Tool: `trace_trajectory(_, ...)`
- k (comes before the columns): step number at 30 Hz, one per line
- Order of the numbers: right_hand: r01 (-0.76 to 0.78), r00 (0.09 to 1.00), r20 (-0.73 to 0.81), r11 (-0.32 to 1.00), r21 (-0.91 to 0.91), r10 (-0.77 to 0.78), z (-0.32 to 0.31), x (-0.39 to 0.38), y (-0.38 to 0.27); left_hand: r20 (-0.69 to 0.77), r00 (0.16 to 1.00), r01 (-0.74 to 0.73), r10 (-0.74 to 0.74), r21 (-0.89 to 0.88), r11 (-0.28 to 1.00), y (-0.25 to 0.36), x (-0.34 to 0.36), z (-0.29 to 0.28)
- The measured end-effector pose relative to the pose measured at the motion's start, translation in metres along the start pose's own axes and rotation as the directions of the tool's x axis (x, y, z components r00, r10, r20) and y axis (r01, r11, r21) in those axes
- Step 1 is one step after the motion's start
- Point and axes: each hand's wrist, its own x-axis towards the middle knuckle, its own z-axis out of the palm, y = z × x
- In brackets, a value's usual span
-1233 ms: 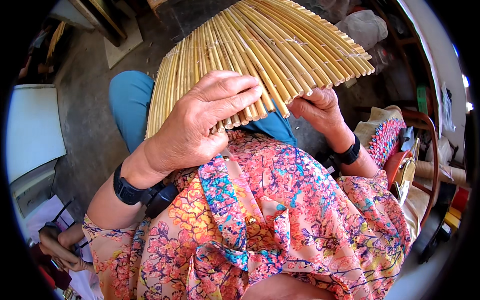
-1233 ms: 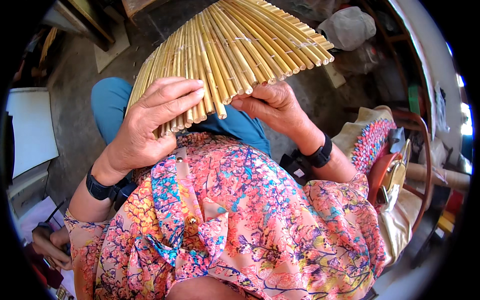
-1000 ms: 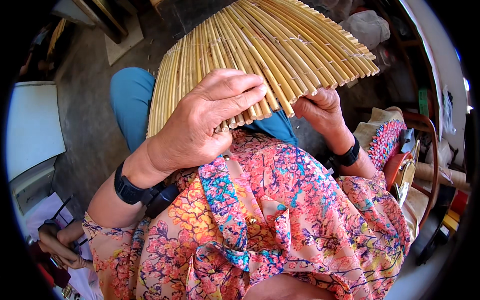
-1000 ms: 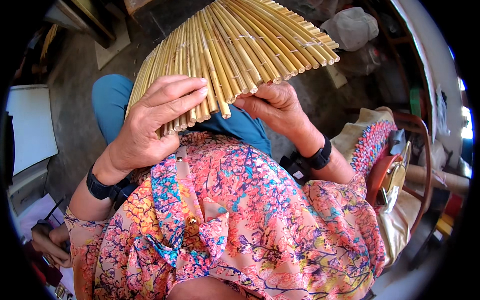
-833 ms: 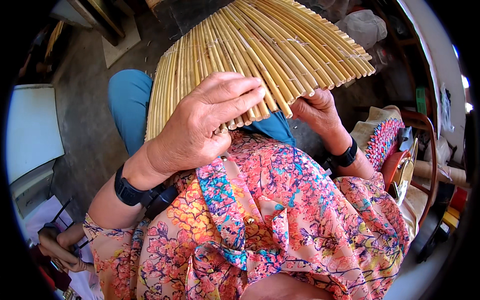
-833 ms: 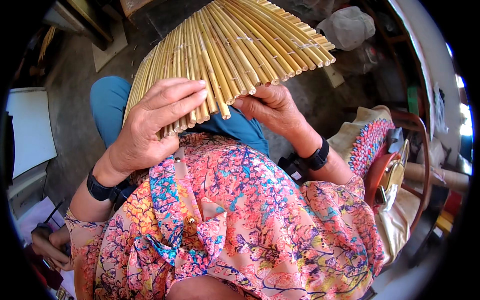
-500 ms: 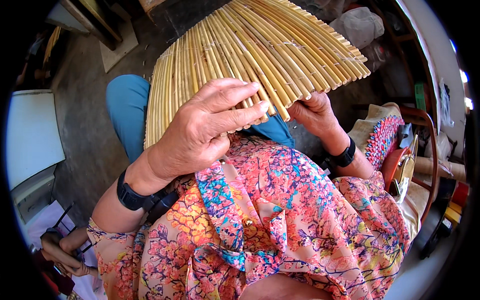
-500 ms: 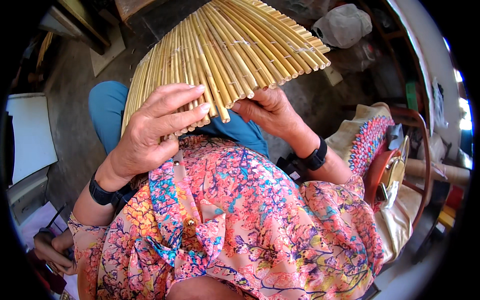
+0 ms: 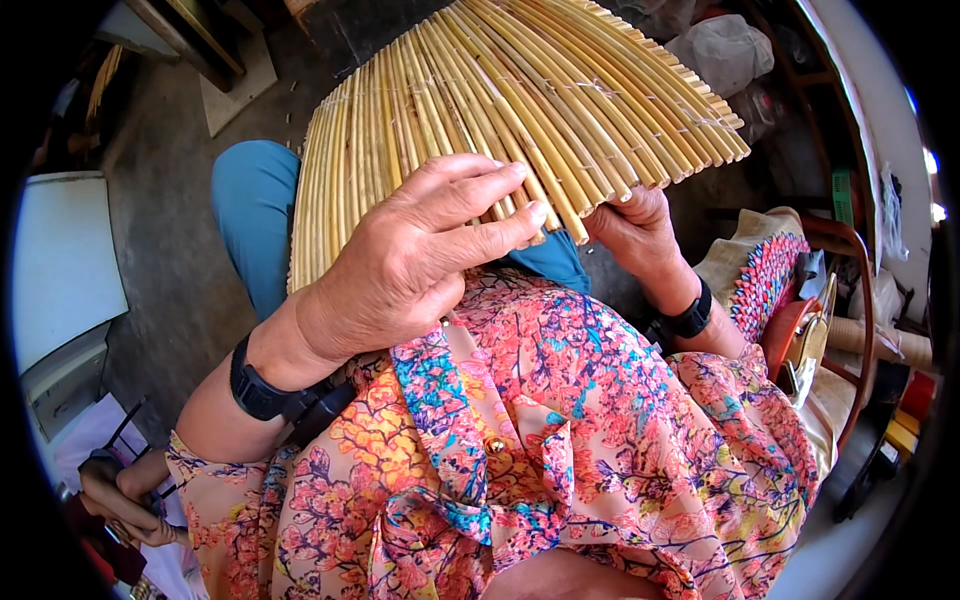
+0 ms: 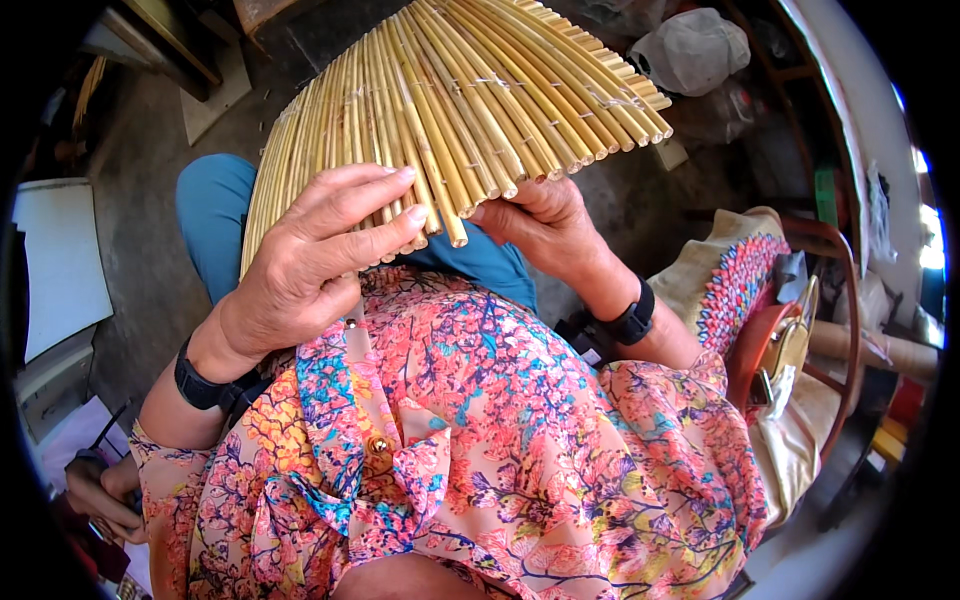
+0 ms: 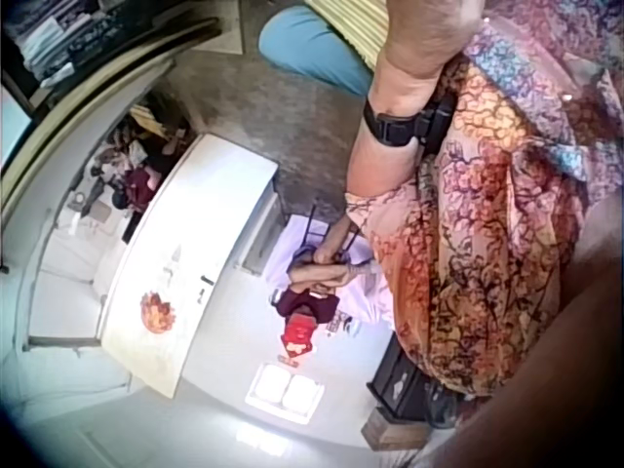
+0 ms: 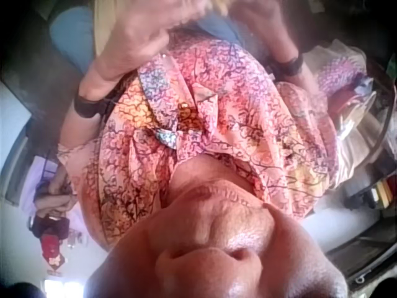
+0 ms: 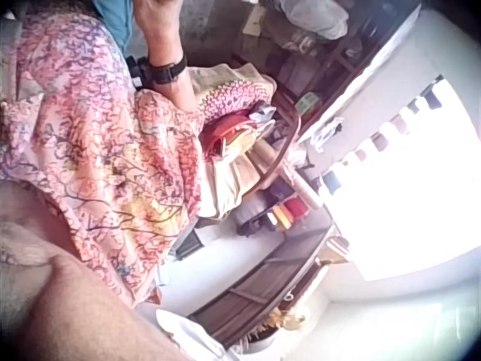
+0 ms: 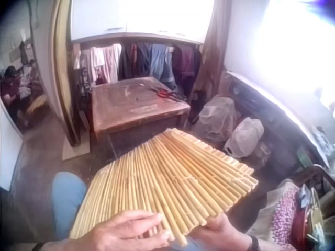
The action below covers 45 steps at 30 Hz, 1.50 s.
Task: The person is weaving thin bamboo strips together to form a mat, using their hands to thread a string through the strips and tighten the weave.
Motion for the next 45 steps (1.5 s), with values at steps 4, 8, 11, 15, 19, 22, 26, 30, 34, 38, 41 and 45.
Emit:
trace_trajectory(4,0.019,1.0,-0.01,0.999,-0.047,-0.019,0.001,0.003,-0.001,-0.009,1.0,-0.001,0.001,-0.004,1.0,0.001,0.001,0.0)
trace_trajectory(8,-0.028,0.998,-0.058,0.998,0.05,0.031,0.001,-0.001,0.001,-0.031,0.999,0.012,-0.012,-0.022,1.0,0.0,0.002,0.002)
trace_trajectory(11,-0.231,0.973,0.027,0.973,0.029,0.23,-0.003,0.002,-0.007,-0.029,0.999,0.045,-0.046,-0.027,0.999,0.003,0.002,-0.002)
trace_trajectory(15,-0.155,0.987,0.025,0.986,-0.065,0.157,-0.001,0.003,-0.009,-0.02,0.997,0.072,-0.073,-0.037,0.997,0.005,0.003,-0.004)
trace_trajectory(19,-0.032,0.999,-0.006,0.984,-0.175,0.031,0.003,0.005,-0.006,-0.024,0.997,0.075,-0.078,-0.096,0.993,0.003,0.002,-0.002)
trace_trajectory(22,-0.016,0.999,-0.039,0.99,-0.139,0.011,0.004,0.005,-0.005,-0.028,0.997,0.065,-0.068,-0.097,0.993,0.001,0.001,-0.001)
trace_trajectory(26,-0.012,0.999,-0.035,0.983,-0.182,0.006,0.004,0.005,-0.007,-0.047,0.997,0.063,-0.068,-0.094,0.994,-0.001,0.001,0.002)
trace_trajectory(30,-0.017,0.998,-0.057,0.995,-0.1,0.011,0.008,0.005,-0.005,-0.057,0.996,0.065,-0.071,-0.11,0.992,-0.001,0.0,0.001)
trace_trajectory(34,0.012,0.999,-0.049,0.988,-0.155,-0.02,0.008,0.007,-0.005,-0.051,0.997,0.053,-0.059,-0.111,0.992,-0.001,0.0,0.001)
trace_trajectory(38,0.03,0.998,-0.052,0.995,-0.097,-0.035,0.009,0.009,-0.004,-0.046,0.997,0.063,-0.068,-0.11,0.992,-0.002,0.0,0.001)
trace_trajectory(41,-0.014,0.999,-0.052,0.999,-0.049,0.012,0.01,0.009,-0.004,-0.054,0.997,0.051,-0.055,-0.086,0.995,-0.002,0.001,0.001)
trace_trajectory(45,-0.108,0.988,-0.11,0.994,0.032,0.111,0.013,0.01,-0.009,-0.075,0.996,0.048,-0.056,-0.106,0.993,-0.002,0.004,0.004)
